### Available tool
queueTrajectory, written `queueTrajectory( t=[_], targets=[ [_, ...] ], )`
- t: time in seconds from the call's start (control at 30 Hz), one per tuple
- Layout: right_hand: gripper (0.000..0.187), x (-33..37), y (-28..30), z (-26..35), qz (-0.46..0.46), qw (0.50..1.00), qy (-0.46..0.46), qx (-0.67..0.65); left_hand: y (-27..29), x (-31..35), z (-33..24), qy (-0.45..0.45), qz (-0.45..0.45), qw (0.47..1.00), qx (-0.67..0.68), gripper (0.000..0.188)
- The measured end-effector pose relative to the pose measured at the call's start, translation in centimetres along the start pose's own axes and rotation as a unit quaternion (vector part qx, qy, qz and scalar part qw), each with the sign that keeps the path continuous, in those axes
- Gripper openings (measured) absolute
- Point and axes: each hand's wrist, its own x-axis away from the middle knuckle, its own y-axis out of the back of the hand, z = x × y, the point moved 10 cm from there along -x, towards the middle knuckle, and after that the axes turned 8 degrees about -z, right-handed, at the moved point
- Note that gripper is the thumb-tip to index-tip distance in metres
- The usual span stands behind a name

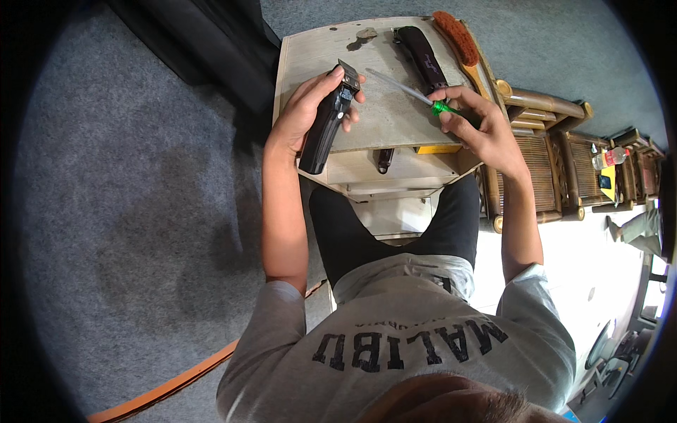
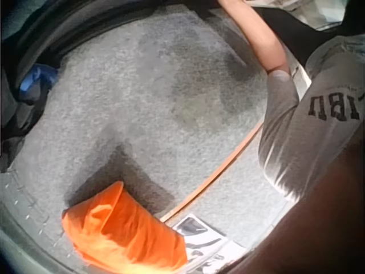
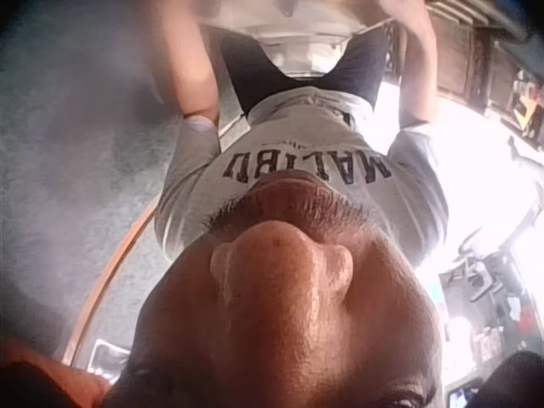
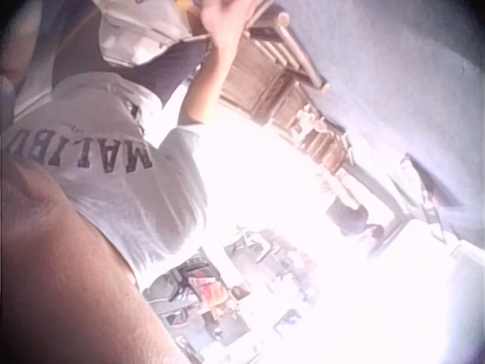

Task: The person uses a screwdriver to remove screws from electric clippers, then removes the blade and internal components by hand, placing them on a small table.

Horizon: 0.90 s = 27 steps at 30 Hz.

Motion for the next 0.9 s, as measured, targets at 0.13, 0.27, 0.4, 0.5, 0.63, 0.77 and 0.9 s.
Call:
queueTrajectory(
  t=[0.13,0.27,0.4,0.5,0.63,0.77,0.9],
  targets=[
    [0.028,0.2,-0.2,-0.2,0.009,1.0,-0.013,-0.01,-0.4,1.0,-0.5,-0.011,-0.011,0.999,-0.052,0.047],
    [0.029,0.3,0.0,-0.2,0.016,1.0,-0.006,-0.018,-0.5,1.8,-0.7,-0.029,-0.03,0.995,-0.086,0.048],
    [0.029,0.1,0.0,-0.7,0.038,0.998,-0.005,-0.057,-0.1,1.6,-0.4,-0.023,-0.014,0.998,-0.051,0.046],
    [0.029,0.1,0.0,-0.9,0.043,0.997,-0.02,-0.052,0.2,1.8,-0.1,-0.023,-0.015,0.998,-0.052,0.047],
    [0.03,0.1,-0.1,-0.9,0.056,0.996,-0.033,-0.054,-0.4,2.2,-0.7,-0.034,-0.035,0.994,-0.099,0.055],
    [0.031,0.1,0.0,-1.0,0.056,0.996,-0.033,-0.063,0.1,2.1,-0.3,-0.032,-0.033,0.996,-0.081,0.053],
    [0.032,0.0,0.0,-1.5,0.068,0.995,-0.046,-0.057,0.3,2.3,-0.1,-0.052,-0.043,0.995,-0.072,0.054]
  ],
)
